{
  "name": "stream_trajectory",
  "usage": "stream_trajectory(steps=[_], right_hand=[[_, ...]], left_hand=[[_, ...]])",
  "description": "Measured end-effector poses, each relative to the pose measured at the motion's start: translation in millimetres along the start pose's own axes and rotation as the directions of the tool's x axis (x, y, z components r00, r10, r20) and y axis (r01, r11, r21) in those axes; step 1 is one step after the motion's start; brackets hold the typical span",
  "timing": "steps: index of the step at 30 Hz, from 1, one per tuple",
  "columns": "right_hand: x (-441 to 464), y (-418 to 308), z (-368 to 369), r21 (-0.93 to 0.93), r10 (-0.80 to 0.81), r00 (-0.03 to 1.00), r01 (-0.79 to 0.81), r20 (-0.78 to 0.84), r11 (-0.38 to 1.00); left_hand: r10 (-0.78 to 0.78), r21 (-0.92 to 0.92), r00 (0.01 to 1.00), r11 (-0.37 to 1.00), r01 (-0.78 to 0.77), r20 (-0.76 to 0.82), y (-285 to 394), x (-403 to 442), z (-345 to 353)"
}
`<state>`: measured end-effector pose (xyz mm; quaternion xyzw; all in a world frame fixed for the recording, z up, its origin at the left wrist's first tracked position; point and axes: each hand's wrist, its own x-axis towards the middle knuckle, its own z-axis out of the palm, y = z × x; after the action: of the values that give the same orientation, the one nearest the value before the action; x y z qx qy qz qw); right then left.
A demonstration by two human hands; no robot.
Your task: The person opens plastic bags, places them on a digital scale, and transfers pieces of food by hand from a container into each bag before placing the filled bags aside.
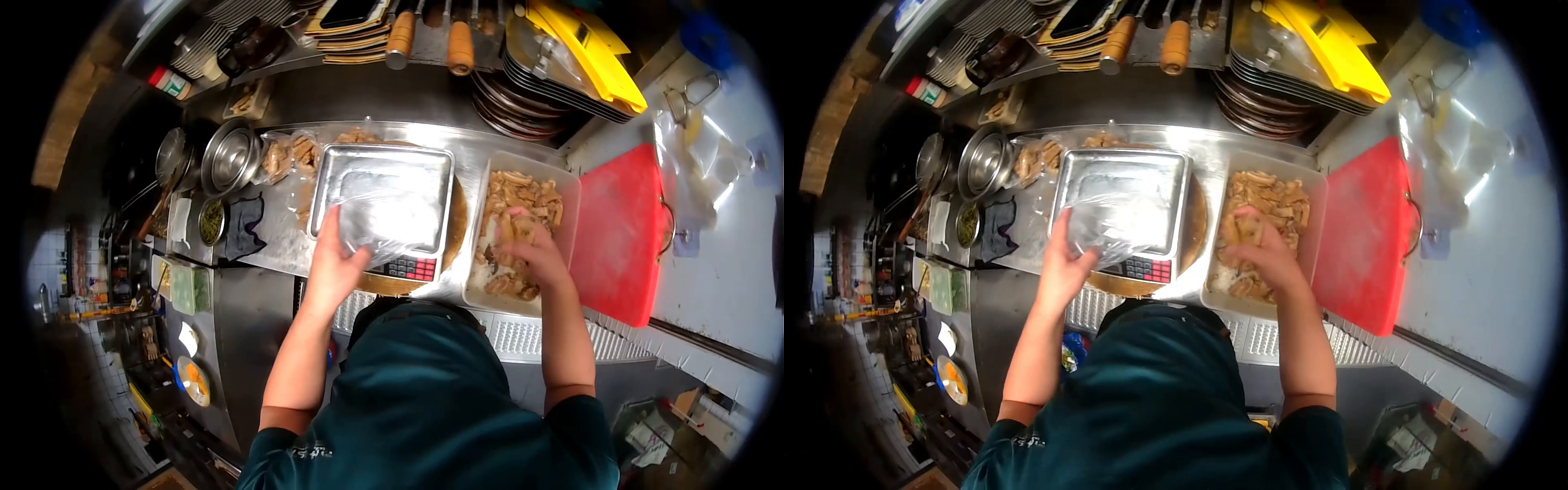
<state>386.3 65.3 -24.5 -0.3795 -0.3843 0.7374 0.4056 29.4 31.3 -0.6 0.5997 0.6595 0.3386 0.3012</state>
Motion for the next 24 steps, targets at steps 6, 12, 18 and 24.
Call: stream_trajectory(steps=[6,12,18,24], right_hand=[[42.2,-48.9,117.4,-0.549,-0.082,0.908,0.319,0.411,0.772],[98.9,18.8,155.4,-0.931,-0.265,0.896,0.365,0.355,-0.014],[90.6,-20.0,160.2,-0.892,-0.264,0.891,0.419,0.369,0.168],[46.6,-74.2,97.6,-0.881,-0.159,0.986,0.120,0.052,0.458]], left_hand=[[0.046,0.084,0.989,0.995,-0.058,0.139,26.3,6.2,4.6],[0.059,0.070,0.967,0.994,-0.078,0.246,13.4,16.5,-15.3],[0.015,0.002,0.975,1.000,-0.016,0.220,5.0,25.5,-33.7],[0.034,-0.005,0.983,0.999,-0.034,0.181,-12.4,36.4,-46.9]])
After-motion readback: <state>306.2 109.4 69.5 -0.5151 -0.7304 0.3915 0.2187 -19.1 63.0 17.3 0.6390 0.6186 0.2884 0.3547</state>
